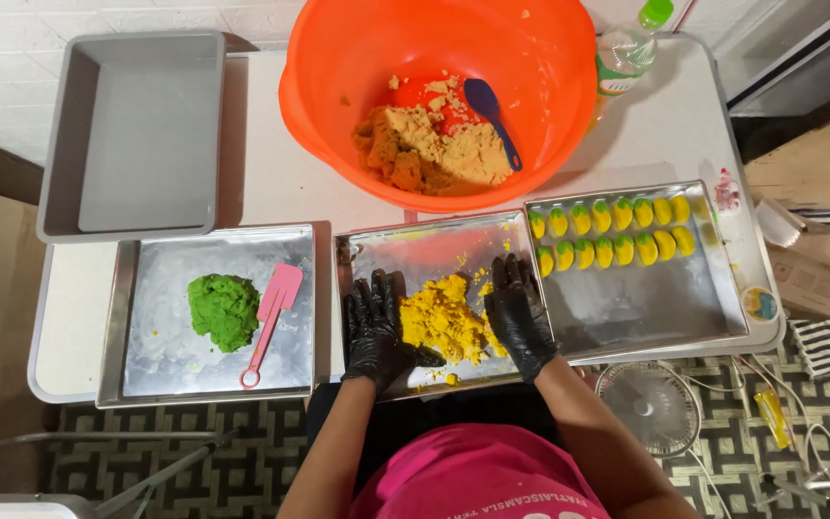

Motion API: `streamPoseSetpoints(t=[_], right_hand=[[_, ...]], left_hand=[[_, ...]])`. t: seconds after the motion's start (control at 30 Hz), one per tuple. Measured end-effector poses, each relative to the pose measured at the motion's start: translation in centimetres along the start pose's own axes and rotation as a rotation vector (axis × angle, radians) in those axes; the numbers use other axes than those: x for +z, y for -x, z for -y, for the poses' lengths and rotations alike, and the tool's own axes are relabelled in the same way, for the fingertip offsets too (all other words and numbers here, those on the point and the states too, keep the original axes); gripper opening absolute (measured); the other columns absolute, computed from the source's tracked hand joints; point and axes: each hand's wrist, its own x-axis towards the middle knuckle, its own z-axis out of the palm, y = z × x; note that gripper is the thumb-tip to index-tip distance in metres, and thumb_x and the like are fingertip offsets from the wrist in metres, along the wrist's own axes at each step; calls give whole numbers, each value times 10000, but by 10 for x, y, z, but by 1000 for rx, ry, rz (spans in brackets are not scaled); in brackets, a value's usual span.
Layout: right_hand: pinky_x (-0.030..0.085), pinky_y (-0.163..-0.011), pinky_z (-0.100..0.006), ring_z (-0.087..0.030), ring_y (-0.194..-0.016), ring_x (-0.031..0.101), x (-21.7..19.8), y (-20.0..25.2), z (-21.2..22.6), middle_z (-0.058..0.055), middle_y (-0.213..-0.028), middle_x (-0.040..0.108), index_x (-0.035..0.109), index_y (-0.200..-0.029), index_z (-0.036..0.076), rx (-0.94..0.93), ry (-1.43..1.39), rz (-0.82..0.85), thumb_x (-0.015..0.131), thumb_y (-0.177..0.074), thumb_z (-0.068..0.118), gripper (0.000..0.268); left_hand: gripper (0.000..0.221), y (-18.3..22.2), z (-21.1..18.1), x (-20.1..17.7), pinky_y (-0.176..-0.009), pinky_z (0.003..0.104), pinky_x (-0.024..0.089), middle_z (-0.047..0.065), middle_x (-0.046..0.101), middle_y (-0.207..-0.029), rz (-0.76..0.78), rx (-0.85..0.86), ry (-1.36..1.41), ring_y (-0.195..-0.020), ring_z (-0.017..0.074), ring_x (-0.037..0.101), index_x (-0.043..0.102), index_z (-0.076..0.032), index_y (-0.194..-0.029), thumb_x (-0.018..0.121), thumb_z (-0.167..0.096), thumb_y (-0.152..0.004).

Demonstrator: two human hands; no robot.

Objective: Shaping small portions of yellow dough into uniform units and placing them on a metal tray.

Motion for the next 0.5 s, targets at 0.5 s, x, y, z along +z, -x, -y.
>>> streamPoseSetpoints(t=[0.5], right_hand=[[567, -955, -500, -414, -1124, 648, 5, -60, 25, -289, -1196, 676, 678, -1254, -38, -729, 824, -480, 724, -838, 220, 491]], left_hand=[[1440, 3, -4, -12, -1256, 541, -94, 118, -118, -1720, 31, 2, 78, -1552, 401, -155, -55, -147, -1646, 818, -711, -649]])
